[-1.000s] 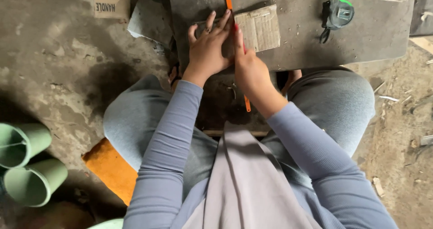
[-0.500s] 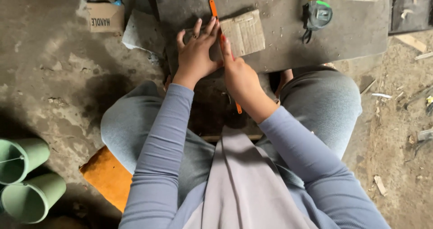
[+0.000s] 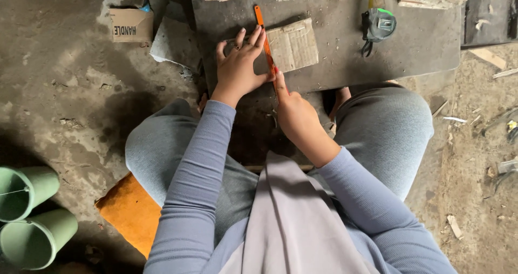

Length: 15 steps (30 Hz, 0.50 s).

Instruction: The person measures and marks a piece of cardboard using a tape measure and ruler, then cuts it with a utility knife. The person repeats this process on multiple pieces, separating cut sections and stacking them.

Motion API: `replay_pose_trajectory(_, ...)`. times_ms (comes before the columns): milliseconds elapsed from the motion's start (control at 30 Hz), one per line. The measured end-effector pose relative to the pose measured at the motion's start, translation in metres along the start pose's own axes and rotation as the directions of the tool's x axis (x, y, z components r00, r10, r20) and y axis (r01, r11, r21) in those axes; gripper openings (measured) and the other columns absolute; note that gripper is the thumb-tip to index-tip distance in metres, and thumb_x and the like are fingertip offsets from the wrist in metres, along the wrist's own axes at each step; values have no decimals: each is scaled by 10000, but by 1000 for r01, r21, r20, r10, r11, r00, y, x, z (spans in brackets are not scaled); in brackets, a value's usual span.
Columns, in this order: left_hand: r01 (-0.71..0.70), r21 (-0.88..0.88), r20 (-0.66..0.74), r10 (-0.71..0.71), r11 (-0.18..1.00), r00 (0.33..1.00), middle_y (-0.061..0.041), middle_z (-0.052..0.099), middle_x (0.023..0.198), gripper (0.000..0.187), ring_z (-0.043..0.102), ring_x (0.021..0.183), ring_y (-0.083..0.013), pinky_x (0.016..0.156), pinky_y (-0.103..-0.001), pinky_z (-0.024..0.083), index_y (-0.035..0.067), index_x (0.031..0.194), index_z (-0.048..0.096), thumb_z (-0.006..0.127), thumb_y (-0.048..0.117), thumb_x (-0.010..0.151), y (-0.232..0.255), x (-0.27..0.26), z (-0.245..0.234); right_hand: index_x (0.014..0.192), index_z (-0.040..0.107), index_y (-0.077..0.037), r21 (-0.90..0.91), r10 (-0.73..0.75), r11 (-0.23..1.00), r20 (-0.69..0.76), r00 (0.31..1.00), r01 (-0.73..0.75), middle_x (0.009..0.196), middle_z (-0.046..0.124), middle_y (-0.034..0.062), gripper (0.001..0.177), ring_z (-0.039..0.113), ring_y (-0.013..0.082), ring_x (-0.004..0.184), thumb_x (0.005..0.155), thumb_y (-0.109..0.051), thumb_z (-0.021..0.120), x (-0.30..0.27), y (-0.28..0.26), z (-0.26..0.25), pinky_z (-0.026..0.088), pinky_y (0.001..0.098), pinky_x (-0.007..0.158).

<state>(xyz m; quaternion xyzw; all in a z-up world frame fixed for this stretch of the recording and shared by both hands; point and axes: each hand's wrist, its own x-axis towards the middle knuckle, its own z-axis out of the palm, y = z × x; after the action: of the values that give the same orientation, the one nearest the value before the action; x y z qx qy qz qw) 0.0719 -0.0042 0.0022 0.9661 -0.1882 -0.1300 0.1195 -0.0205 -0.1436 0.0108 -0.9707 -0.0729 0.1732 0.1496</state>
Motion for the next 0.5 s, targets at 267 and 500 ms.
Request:
replay_pose_trajectory(267, 1, -23, -7, -1, 1000, 1000, 69, 160, 1419, 843, 172, 1301, -236, 953, -499, 135, 189, 1365, 183, 615, 541, 733, 1, -1, -1, 1384, 120, -97, 81, 4, 997, 63, 998, -9, 641, 467, 186, 689, 467, 401, 465, 750, -1, 375, -33, 3, -5, 373, 487, 424)
replay_pose_trajectory(500, 36, -158, 42, -30, 987, 999, 44, 176, 1432, 844, 135, 1315, -235, 985, -559, 64, 166, 1362, 232, 660, 475, 704, 6, -6, -9, 1386, 133, -181, 256, 29, 966, 19, 999, -33, 765, 540, 211, 645, 508, 402, 691, 787, -71, 347, -27, 33, -27, 290, 491, 649)
